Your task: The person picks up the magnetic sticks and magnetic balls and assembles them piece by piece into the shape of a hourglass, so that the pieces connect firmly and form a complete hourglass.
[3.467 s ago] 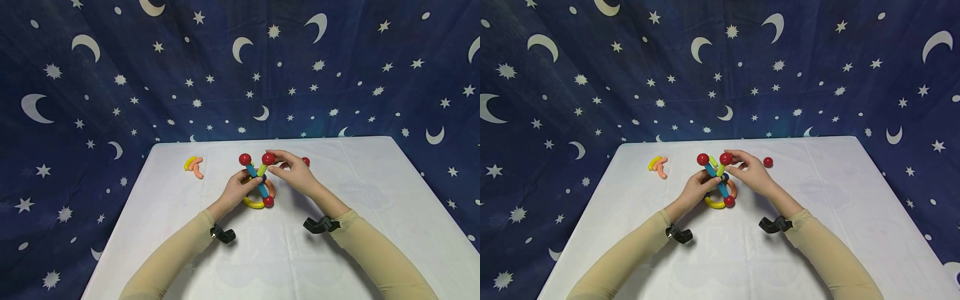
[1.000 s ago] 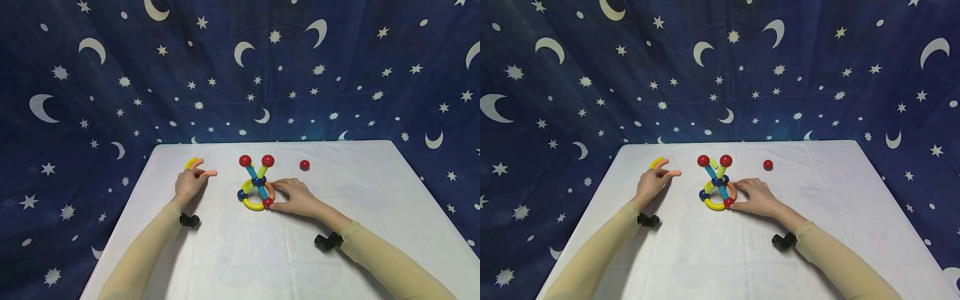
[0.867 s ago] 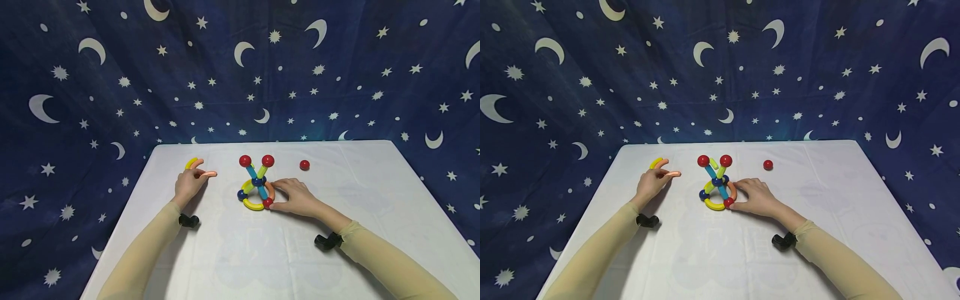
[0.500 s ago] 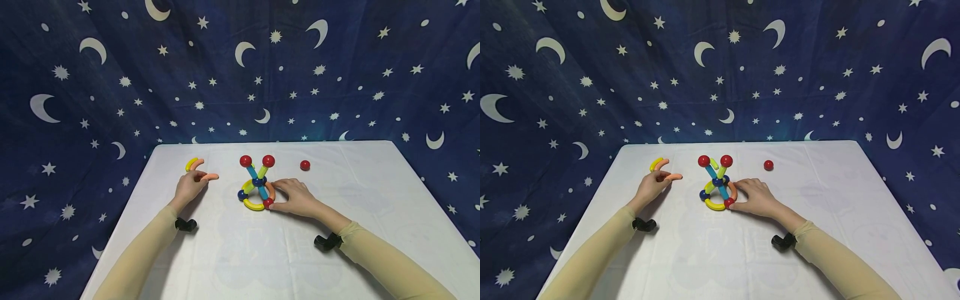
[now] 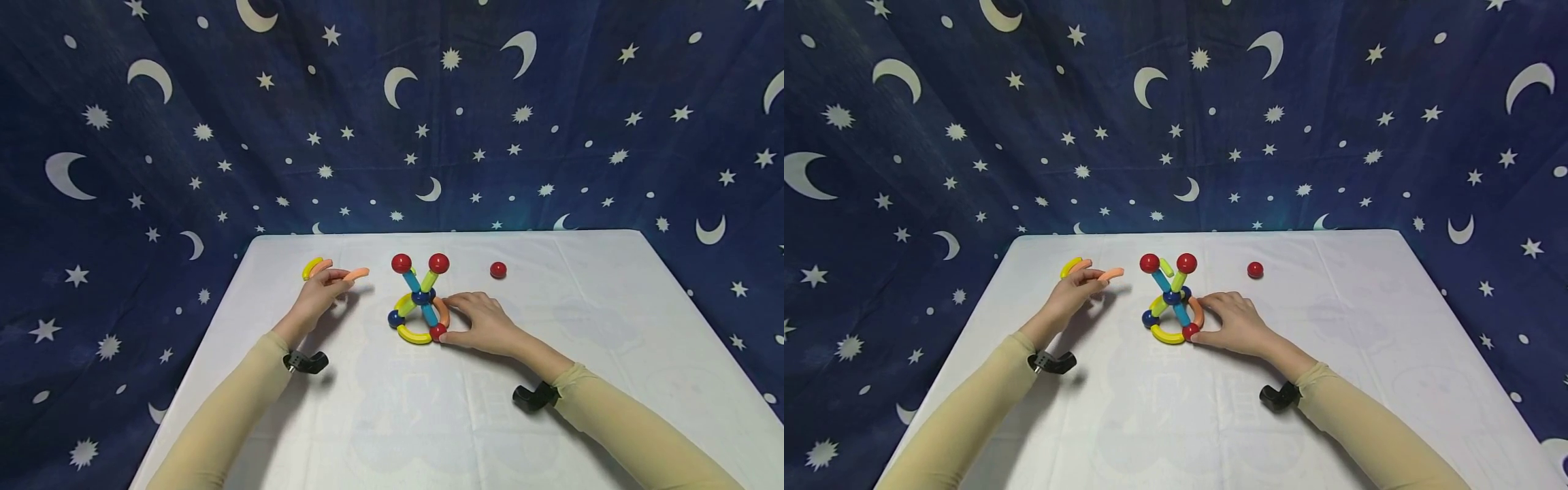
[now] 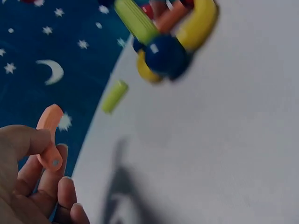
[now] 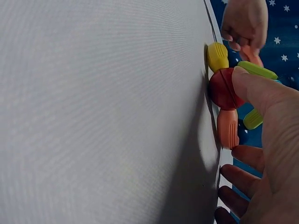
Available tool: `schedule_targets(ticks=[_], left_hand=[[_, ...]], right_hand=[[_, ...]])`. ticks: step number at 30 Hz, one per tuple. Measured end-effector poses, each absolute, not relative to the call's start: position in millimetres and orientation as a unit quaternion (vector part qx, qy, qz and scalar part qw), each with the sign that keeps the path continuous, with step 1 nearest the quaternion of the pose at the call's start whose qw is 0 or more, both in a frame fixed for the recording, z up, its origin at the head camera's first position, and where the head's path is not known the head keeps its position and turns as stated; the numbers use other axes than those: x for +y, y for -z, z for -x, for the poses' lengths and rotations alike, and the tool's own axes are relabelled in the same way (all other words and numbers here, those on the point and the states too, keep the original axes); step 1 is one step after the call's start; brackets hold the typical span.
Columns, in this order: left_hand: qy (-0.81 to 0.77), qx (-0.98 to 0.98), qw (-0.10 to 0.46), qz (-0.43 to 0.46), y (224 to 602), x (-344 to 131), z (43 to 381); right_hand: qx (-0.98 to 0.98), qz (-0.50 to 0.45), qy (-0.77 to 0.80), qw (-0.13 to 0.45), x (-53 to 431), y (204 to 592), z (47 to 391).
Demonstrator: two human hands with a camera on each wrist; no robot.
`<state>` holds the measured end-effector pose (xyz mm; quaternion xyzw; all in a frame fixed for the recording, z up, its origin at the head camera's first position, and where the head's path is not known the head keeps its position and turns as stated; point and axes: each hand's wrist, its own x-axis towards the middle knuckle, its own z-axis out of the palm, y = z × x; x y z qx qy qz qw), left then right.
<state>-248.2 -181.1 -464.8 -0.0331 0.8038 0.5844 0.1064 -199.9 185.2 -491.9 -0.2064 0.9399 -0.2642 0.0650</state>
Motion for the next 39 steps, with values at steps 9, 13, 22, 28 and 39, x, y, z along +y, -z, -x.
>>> schedule_targets(ticks=[9, 13, 22, 28, 39], left_hand=[[-0.63, 0.761, 0.145, 0.048, 433.2, -157.2, 251.7], [-0.66, 0.732, 0.156, 0.07, 419.2, -147.4, 255.2], [-0.674, 0.709, 0.192, 0.08, 386.0, -131.6, 264.3], [-0.665, 0.718, 0.198, 0.063, 373.4, -124.7, 268.5], [-0.665, 0.721, 0.192, -0.042, 351.1, -99.9, 265.4]], right_hand=[[0.94, 0.205, 0.264, 0.065, 185.9, 495.9, 200.7], [0.941, 0.204, 0.261, 0.064, 185.5, 495.5, 200.5], [0.942, 0.198, 0.261, 0.07, 183.9, 493.9, 199.7], [0.944, 0.196, 0.256, 0.07, 183.6, 495.5, 200.7], [0.944, 0.198, 0.257, 0.064, 183.4, 496.7, 200.1]])
